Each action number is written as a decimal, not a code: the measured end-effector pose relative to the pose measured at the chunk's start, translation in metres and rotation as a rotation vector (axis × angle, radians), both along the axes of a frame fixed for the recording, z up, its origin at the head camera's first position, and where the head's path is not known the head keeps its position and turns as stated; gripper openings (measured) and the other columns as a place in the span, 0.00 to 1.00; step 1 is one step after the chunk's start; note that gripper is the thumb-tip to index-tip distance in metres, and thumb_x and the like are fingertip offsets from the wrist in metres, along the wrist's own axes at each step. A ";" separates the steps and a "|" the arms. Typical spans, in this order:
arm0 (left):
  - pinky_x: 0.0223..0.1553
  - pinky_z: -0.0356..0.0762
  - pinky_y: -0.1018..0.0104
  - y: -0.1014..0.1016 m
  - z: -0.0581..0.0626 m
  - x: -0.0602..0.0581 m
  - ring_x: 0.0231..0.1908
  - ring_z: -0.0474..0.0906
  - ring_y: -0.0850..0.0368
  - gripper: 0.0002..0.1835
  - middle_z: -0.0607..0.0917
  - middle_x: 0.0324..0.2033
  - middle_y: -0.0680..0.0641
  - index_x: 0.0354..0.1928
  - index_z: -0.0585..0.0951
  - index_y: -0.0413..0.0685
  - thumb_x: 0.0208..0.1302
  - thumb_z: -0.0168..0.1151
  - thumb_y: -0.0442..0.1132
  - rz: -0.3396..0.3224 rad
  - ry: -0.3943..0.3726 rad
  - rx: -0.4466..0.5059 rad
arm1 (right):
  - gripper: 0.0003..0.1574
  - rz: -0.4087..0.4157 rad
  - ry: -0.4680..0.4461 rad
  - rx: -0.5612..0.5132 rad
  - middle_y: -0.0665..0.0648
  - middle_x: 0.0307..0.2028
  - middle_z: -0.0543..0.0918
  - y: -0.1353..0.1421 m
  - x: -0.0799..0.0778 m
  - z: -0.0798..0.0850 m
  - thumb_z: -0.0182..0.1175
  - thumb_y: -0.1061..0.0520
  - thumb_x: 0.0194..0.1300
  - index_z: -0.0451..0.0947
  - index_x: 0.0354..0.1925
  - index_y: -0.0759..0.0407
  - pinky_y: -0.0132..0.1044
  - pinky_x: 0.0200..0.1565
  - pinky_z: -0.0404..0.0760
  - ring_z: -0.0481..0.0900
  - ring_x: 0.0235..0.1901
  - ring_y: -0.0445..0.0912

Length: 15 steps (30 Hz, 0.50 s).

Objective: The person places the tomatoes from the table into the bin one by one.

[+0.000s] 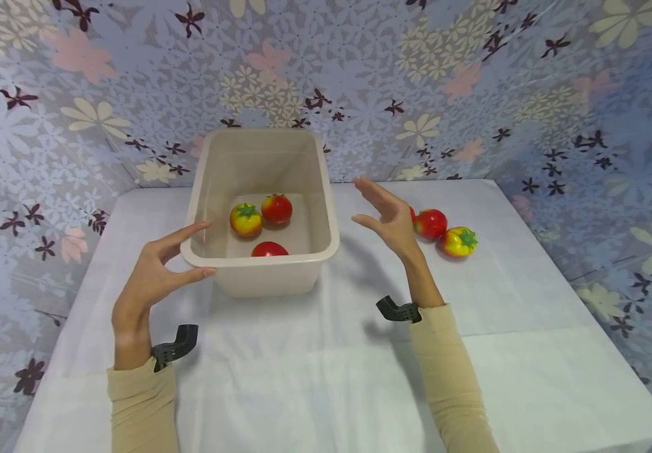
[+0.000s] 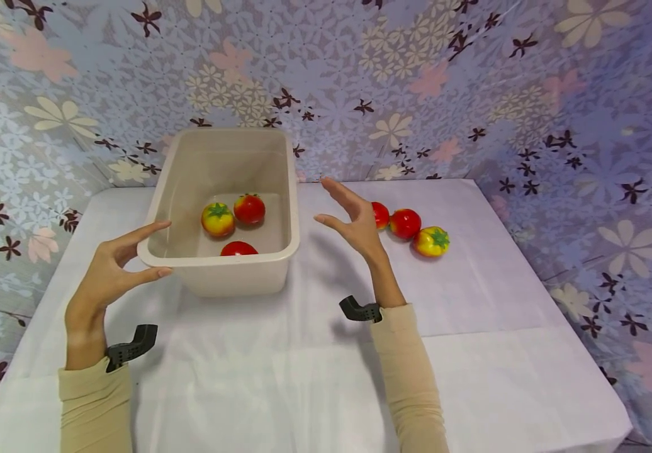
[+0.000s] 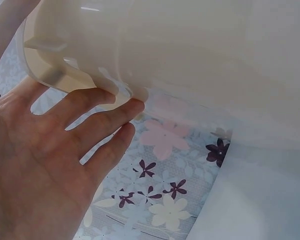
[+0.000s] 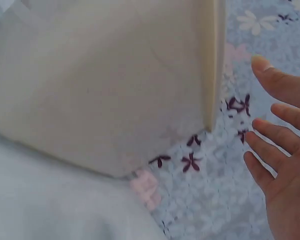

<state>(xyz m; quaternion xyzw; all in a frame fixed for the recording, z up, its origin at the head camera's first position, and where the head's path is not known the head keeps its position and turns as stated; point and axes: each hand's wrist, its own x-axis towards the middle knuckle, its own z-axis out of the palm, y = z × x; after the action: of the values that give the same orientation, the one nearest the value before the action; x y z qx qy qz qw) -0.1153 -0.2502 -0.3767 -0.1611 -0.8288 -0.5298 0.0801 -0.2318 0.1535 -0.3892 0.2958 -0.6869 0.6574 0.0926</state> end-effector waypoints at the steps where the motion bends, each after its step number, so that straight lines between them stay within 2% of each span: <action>1: 0.67 0.66 0.56 0.000 0.000 0.000 0.65 0.65 0.71 0.41 0.72 0.67 0.40 0.66 0.74 0.48 0.46 0.76 0.27 0.000 -0.003 0.002 | 0.41 -0.009 0.004 0.002 0.70 0.64 0.72 0.003 0.000 -0.001 0.67 0.75 0.53 0.67 0.65 0.72 0.44 0.68 0.69 0.69 0.67 0.56; 4: 0.66 0.62 0.36 0.000 0.001 0.000 0.65 0.64 0.70 0.41 0.71 0.67 0.40 0.66 0.74 0.49 0.47 0.76 0.28 -0.003 -0.013 0.011 | 0.40 -0.063 0.015 0.029 0.69 0.64 0.73 0.013 0.002 -0.006 0.68 0.73 0.54 0.68 0.65 0.70 0.43 0.68 0.68 0.70 0.66 0.55; 5: 0.65 0.61 0.32 0.000 0.001 0.000 0.65 0.64 0.70 0.41 0.71 0.68 0.40 0.67 0.74 0.49 0.47 0.76 0.28 -0.006 -0.016 0.016 | 0.39 -0.086 0.020 0.043 0.68 0.64 0.73 0.017 0.002 -0.007 0.68 0.73 0.54 0.69 0.65 0.70 0.42 0.69 0.68 0.70 0.66 0.55; 7: 0.65 0.61 0.32 0.000 0.001 0.001 0.66 0.64 0.69 0.41 0.70 0.68 0.39 0.67 0.73 0.49 0.47 0.76 0.28 -0.007 -0.020 0.012 | 0.38 -0.121 0.016 0.050 0.68 0.64 0.73 0.025 0.004 -0.008 0.67 0.73 0.55 0.69 0.64 0.70 0.42 0.69 0.68 0.71 0.66 0.54; 9: 0.67 0.63 0.39 0.000 0.001 0.001 0.66 0.64 0.69 0.41 0.70 0.68 0.40 0.67 0.73 0.51 0.48 0.75 0.28 -0.002 -0.024 0.005 | 0.38 -0.154 0.006 0.055 0.68 0.63 0.74 0.035 0.006 -0.009 0.66 0.73 0.55 0.70 0.64 0.69 0.40 0.68 0.68 0.71 0.65 0.53; 11: 0.67 0.67 0.50 0.001 0.000 0.001 0.66 0.64 0.68 0.41 0.69 0.69 0.40 0.67 0.73 0.51 0.48 0.75 0.27 0.001 -0.025 -0.004 | 0.37 -0.175 -0.001 0.052 0.69 0.63 0.74 0.044 0.010 -0.007 0.65 0.75 0.55 0.69 0.64 0.71 0.40 0.69 0.68 0.71 0.65 0.53; 14: 0.64 0.68 0.67 0.001 0.001 0.002 0.66 0.64 0.69 0.41 0.69 0.69 0.41 0.68 0.73 0.52 0.49 0.75 0.28 0.001 -0.023 -0.019 | 0.37 -0.221 -0.004 0.053 0.69 0.63 0.74 0.058 0.017 -0.003 0.65 0.76 0.55 0.68 0.64 0.73 0.38 0.69 0.67 0.71 0.66 0.53; 15: 0.64 0.68 0.69 0.001 0.001 0.002 0.66 0.64 0.68 0.41 0.69 0.69 0.41 0.68 0.73 0.52 0.49 0.75 0.28 -0.002 -0.021 -0.019 | 0.38 -0.237 -0.003 0.044 0.70 0.63 0.73 0.063 0.019 -0.002 0.65 0.77 0.54 0.68 0.63 0.74 0.38 0.69 0.66 0.71 0.66 0.53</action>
<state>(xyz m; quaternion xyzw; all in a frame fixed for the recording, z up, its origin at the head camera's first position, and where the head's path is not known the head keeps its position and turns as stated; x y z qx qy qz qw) -0.1132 -0.2490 -0.3757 -0.1572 -0.8344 -0.5237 0.0693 -0.2132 0.2169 -0.3915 0.2136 -0.7315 0.6269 0.1619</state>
